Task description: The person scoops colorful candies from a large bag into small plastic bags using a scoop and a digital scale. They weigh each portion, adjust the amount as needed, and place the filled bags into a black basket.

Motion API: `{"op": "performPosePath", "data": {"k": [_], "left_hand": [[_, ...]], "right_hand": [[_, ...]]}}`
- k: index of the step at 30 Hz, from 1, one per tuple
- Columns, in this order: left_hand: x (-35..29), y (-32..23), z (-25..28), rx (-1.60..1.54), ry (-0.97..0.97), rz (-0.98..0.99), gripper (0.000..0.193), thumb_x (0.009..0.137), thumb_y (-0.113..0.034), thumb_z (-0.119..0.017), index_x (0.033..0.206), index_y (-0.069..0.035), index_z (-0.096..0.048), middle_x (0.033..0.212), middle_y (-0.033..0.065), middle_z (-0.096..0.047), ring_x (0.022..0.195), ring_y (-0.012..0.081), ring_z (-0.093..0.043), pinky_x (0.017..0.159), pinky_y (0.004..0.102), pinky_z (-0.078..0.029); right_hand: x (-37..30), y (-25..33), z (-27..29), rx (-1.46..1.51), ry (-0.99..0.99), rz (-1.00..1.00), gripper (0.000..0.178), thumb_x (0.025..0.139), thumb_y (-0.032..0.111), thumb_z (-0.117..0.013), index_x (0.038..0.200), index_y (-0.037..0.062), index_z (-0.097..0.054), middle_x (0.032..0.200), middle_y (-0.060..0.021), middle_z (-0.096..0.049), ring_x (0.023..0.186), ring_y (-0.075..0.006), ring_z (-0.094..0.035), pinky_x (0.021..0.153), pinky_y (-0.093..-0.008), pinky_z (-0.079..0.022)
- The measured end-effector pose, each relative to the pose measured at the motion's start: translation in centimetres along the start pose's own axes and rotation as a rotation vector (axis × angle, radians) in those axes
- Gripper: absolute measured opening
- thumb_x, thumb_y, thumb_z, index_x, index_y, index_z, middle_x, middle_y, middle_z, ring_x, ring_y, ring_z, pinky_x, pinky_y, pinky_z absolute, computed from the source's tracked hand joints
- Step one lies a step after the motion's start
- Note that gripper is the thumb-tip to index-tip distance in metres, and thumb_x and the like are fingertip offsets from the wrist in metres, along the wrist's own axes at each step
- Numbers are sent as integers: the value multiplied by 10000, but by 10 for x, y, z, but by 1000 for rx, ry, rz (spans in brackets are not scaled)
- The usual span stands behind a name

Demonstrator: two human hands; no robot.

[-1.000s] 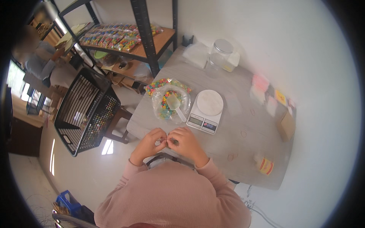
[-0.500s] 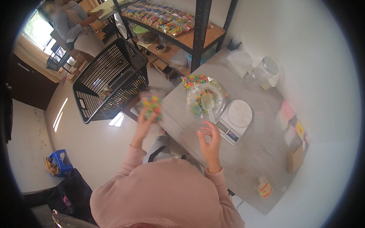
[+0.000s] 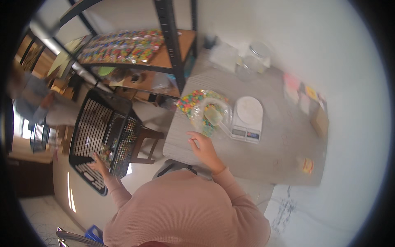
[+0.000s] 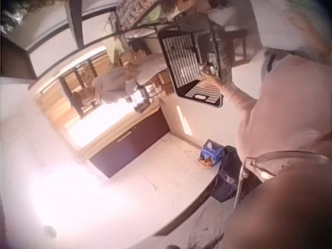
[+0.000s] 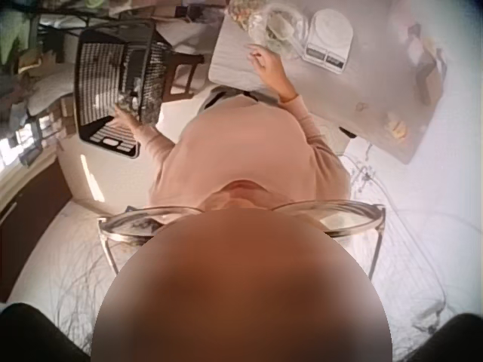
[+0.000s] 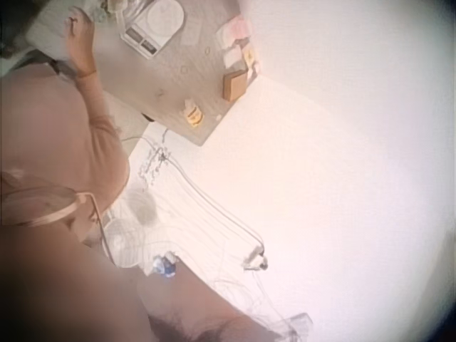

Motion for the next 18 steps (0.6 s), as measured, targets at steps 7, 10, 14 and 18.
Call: {"op": "performPosePath", "data": {"k": [7,10,14,18], "left_hand": [[-107,-129,-62,-790,321,-184,804,739,104,-603,1367,-52,-126,1394,198,-188,1072,265,-527,820,306,-488],[-189,-191,-80,-870,653,-136,766,742,93,-616,1359,-56,-188,1388,144,-226,971,214,-535,754,256,-489],[-280,-245,-78,-875,896,-219,691,775,18,-619,1345,-52,-235,1393,102,-246,991,199,-493,724,256,-456],[-339,-276,-66,-872,1002,-362,599,816,-39,-570,1328,-47,-258,1403,112,-237,1085,226,-444,794,294,-423]], "right_hand": [[-20,-54,76,-189,-323,-174,164,821,79,-555,973,45,-604,759,-128,-611,666,-226,-585,630,-321,-445],[-36,-108,156,-367,-474,-311,140,814,79,-571,945,53,-615,621,-89,-562,567,-192,-547,572,-300,-428],[-46,-170,246,-501,-737,-136,129,769,47,-608,896,41,-626,760,-90,-593,621,-160,-558,535,-277,-432],[-40,-224,305,-617,-765,-227,150,736,46,-634,885,29,-627,897,-118,-622,751,-217,-609,599,-312,-478]]}}
Point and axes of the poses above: each hand's wrist, its own x-axis towards the middle knuckle, its own z-axis out of the back of the hand, y = z × x, the point moved 6 cm from there along x, towards the middle knuckle
